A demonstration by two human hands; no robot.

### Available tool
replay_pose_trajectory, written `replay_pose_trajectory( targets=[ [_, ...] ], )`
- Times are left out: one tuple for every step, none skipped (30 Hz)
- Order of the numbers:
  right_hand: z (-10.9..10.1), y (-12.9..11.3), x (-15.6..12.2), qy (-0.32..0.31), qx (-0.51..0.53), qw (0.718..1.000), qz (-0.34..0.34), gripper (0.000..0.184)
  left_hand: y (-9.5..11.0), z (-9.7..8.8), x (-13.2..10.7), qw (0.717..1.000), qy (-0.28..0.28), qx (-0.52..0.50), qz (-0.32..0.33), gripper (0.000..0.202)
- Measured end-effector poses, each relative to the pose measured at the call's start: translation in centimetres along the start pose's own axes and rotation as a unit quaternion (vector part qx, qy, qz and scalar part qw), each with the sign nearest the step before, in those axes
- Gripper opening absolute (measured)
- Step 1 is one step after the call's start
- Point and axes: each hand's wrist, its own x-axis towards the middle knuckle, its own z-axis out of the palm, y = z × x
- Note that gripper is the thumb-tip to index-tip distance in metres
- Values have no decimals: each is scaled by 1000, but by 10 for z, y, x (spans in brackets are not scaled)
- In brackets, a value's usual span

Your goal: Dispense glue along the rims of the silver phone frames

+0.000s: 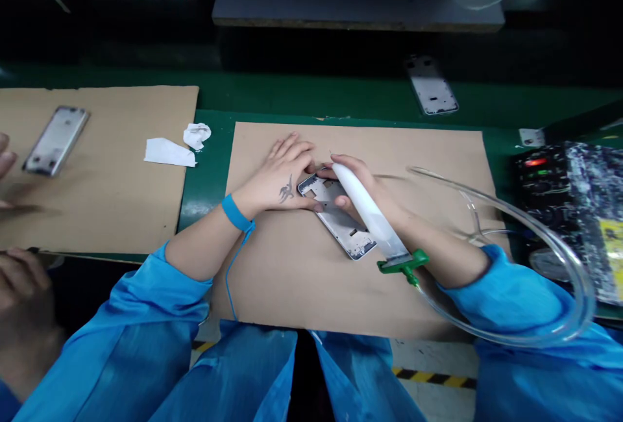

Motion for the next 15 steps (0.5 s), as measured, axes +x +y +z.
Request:
replay_pose_trajectory(
  targets=[
    [1,0,0,8,11,1000,2,97,0,0,0,1000,-4,1,1,83],
    [2,-1,0,21,16,1000,3,97,-2,-2,-1,1000,-12,-4,6,79],
    [3,-3,1,38,18,999,0,94,-4,-3,-1,1000,-23,-11,14,74],
    [3,-6,2,62,23,998,-6,91,-7,-5,-2,999,-36,-16,23,69],
    [3,-9,3,92,37,995,-9,88,-9,-7,-2,998,-43,-19,30,65],
    [2,-12,4,122,59,991,-8,84,-11,-8,-2,998,-45,-19,33,62],
    [0,-15,5,149,86,985,-2,78,-12,-9,-2,998,-43,-16,34,60],
    [-1,-18,6,171,112,979,7,70,-12,-9,-2,999,-38,-12,32,60],
    [-3,-21,6,183,133,974,20,62,-11,-8,-2,999,-34,-9,29,60],
    [-4,-23,7,184,147,971,37,54,-11,-7,-1,999,-31,-9,26,61],
    [-5,-25,7,173,153,971,55,47,-10,-6,0,999,-31,-10,25,63],
    [-6,-26,7,156,155,973,70,42,-9,-5,0,999,-33,-13,24,64],
    [-6,-28,8,136,158,974,83,41,-8,-5,1,999,-37,-16,24,65],
    [-6,-30,8,115,158,976,92,43,-7,-5,1,999,-40,-18,24,64],
    [-6,-32,9,97,151,979,95,46,-6,-5,1,999,-43,-21,25,64]
  ],
)
